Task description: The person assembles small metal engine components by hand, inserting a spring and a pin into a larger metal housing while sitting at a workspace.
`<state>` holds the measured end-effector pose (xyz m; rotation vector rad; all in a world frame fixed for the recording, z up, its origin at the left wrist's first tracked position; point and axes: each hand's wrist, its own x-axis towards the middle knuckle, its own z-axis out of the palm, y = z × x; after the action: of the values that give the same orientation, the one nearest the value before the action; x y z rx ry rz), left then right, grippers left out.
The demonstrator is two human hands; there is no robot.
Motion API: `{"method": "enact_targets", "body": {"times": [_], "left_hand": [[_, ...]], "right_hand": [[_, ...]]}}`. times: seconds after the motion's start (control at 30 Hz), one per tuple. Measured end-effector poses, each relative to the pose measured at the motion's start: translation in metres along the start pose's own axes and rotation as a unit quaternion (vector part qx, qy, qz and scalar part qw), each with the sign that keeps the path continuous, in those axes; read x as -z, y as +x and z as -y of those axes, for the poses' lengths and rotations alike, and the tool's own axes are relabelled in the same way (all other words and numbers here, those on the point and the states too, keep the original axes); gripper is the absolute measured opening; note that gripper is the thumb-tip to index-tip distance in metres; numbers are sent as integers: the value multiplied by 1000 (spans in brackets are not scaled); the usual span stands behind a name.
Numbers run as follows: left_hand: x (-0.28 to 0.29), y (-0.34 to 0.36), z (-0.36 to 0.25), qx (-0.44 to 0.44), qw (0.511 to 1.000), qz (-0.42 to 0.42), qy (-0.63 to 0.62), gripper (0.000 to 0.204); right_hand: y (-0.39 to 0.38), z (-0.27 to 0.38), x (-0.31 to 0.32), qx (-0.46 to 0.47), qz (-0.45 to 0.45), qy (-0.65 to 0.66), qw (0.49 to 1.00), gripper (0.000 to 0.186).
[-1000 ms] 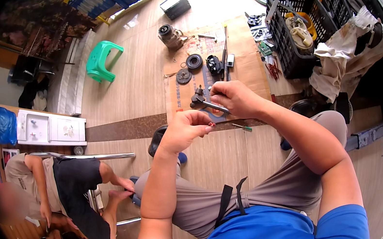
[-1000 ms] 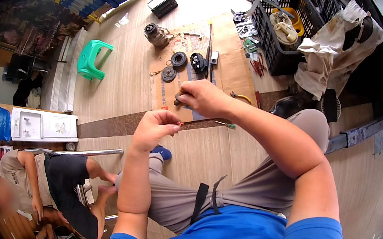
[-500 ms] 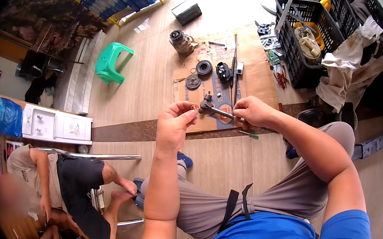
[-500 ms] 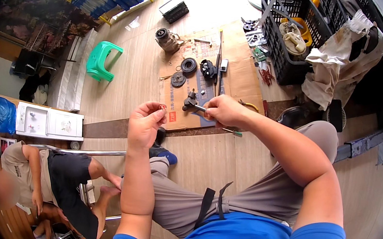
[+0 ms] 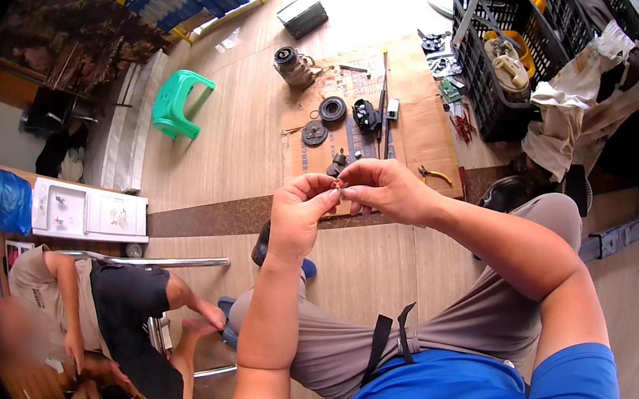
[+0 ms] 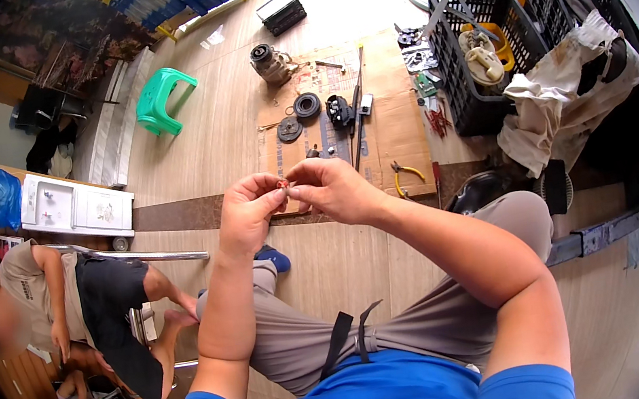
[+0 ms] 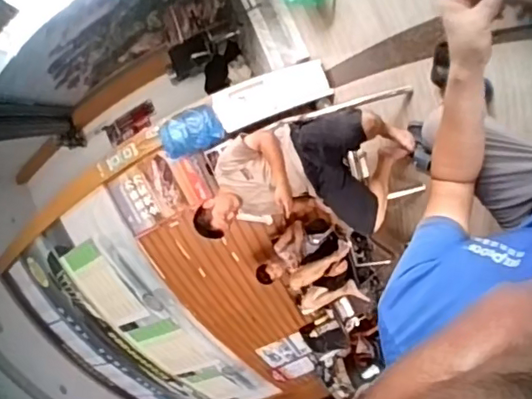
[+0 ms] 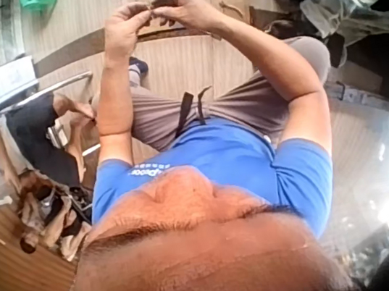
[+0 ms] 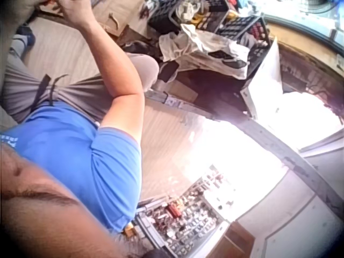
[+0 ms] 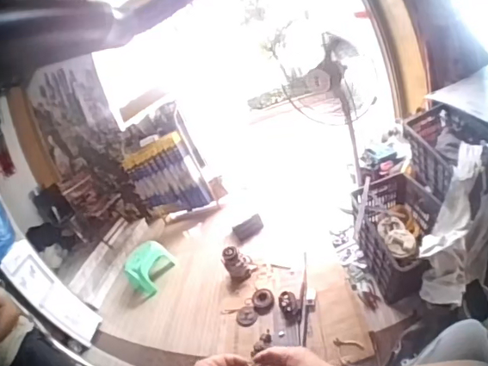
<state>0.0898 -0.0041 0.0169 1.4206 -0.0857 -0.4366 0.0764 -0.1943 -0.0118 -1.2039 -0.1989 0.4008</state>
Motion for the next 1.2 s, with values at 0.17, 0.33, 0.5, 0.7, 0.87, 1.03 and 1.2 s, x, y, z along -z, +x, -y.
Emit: {"method": "enact_targets", "body": {"times": [0.17,0.33,0.5,0.7,0.87,1.03,1.2], "left_hand": [[1,1,5,-1,999,-37,0,10],[-6,-2,3,-6,992,-55,112,10],[0,-1,3,62,994,-24,-85,11],[-4,-1,8,62,991,-37,-113,11],[-12,-3,7,25,995,-29,92,11],[-11,-5,6,64,994,61,61,14],[-3,-2,0,92,989,101,-54,13]], "right_hand": [[-1,-4,0,-1,-23,-92,995,13],[-5,9,-2,131,-60,-330,933,15],[-6,15,2,130,-38,-341,930,15],[-6,12,1,180,-24,-357,916,13],[-5,23,10,167,-39,-390,905,13],[-1,18,20,118,-45,-338,933,14],[2,-3,26,68,-48,-207,975,16]]}}
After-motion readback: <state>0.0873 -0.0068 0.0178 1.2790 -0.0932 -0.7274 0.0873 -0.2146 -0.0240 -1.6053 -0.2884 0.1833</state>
